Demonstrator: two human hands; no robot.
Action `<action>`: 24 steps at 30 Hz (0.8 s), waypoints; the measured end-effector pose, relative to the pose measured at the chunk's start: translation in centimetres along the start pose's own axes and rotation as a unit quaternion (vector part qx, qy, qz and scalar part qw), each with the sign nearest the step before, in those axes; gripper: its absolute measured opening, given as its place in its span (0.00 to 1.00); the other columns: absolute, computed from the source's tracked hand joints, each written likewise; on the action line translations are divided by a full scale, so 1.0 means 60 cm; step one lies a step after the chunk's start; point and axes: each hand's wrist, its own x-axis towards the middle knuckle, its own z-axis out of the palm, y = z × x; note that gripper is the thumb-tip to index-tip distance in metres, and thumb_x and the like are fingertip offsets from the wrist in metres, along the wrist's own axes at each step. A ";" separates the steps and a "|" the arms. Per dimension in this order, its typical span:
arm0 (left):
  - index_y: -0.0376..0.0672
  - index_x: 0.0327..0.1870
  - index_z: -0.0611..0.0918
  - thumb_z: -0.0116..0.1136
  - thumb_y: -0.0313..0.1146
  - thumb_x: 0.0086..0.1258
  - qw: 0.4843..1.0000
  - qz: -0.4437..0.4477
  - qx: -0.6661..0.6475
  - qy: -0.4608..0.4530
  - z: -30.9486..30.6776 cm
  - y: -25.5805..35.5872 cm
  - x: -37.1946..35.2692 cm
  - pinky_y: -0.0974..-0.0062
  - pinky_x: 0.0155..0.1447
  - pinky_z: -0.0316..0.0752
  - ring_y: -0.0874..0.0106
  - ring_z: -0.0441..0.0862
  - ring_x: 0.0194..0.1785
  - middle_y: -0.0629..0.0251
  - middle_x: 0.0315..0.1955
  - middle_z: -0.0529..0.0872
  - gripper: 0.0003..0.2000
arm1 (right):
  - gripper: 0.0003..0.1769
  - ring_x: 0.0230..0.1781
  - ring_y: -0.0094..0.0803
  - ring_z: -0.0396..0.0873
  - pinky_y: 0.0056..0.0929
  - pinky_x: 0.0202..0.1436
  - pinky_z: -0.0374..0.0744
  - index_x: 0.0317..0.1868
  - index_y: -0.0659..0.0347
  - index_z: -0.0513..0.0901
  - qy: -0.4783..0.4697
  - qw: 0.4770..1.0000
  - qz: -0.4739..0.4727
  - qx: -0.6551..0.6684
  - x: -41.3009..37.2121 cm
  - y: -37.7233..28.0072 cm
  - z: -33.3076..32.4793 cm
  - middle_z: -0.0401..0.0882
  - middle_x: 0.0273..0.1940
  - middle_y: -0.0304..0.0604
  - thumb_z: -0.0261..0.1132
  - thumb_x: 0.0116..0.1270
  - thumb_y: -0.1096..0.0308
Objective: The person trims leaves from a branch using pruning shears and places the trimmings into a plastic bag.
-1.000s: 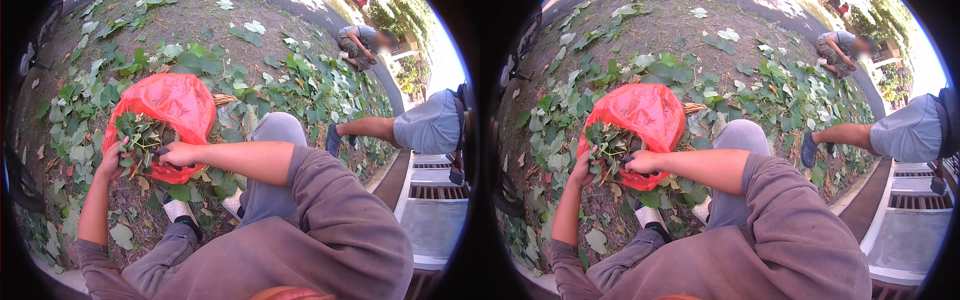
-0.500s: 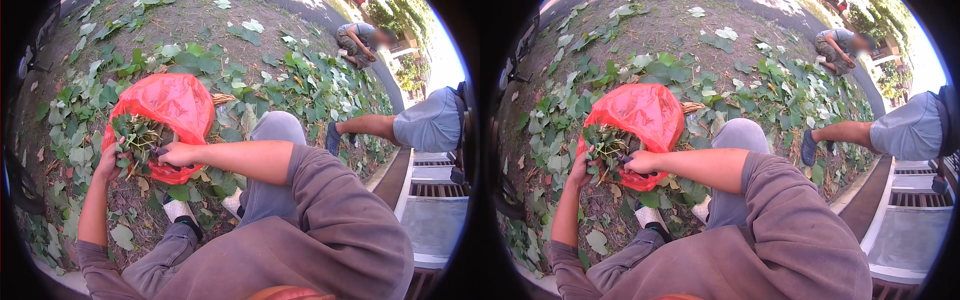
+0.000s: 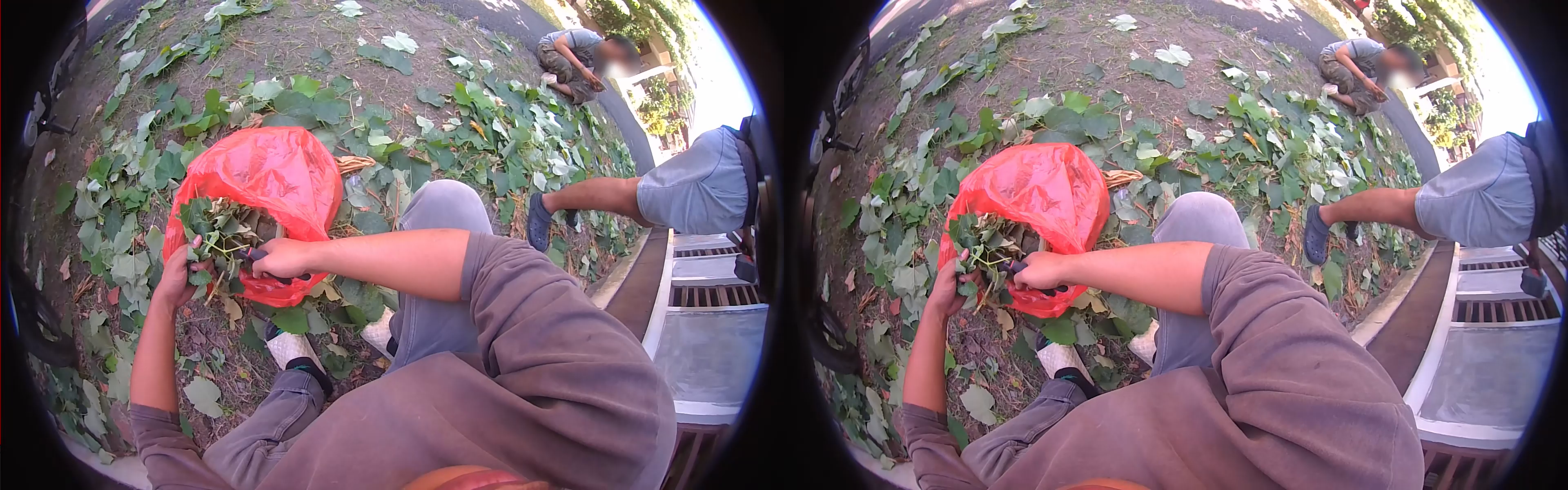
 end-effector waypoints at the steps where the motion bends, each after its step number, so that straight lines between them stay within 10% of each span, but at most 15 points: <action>1: 0.51 0.27 0.69 0.52 0.54 0.86 1.000 0.000 0.000 -0.003 -0.003 -0.006 0.001 0.74 0.33 0.59 0.78 0.60 0.25 0.79 0.20 0.63 0.24 | 0.20 0.31 0.36 0.85 0.39 0.36 0.81 0.40 0.64 0.88 0.003 1.000 0.001 0.000 0.000 -0.001 -0.001 0.88 0.34 0.43 0.72 0.63 0.52; 17: 0.52 0.32 0.72 0.57 0.50 0.84 0.998 -0.051 -0.037 -0.014 0.007 -0.024 0.000 0.76 0.32 0.58 0.81 0.60 0.24 0.80 0.21 0.65 0.18 | 0.19 0.34 0.33 0.84 0.36 0.39 0.80 0.41 0.65 0.91 0.013 1.000 0.022 0.006 -0.005 -0.015 -0.004 0.88 0.35 0.43 0.72 0.64 0.54; 24: 0.45 0.41 0.82 0.58 0.53 0.83 0.972 -0.078 0.212 0.070 0.002 -0.043 0.011 0.75 0.36 0.65 0.80 0.68 0.30 0.77 0.29 0.77 0.19 | 0.23 0.36 0.33 0.83 0.38 0.39 0.79 0.48 0.68 0.90 0.027 0.996 0.065 0.046 -0.026 -0.037 0.004 0.88 0.41 0.47 0.72 0.65 0.54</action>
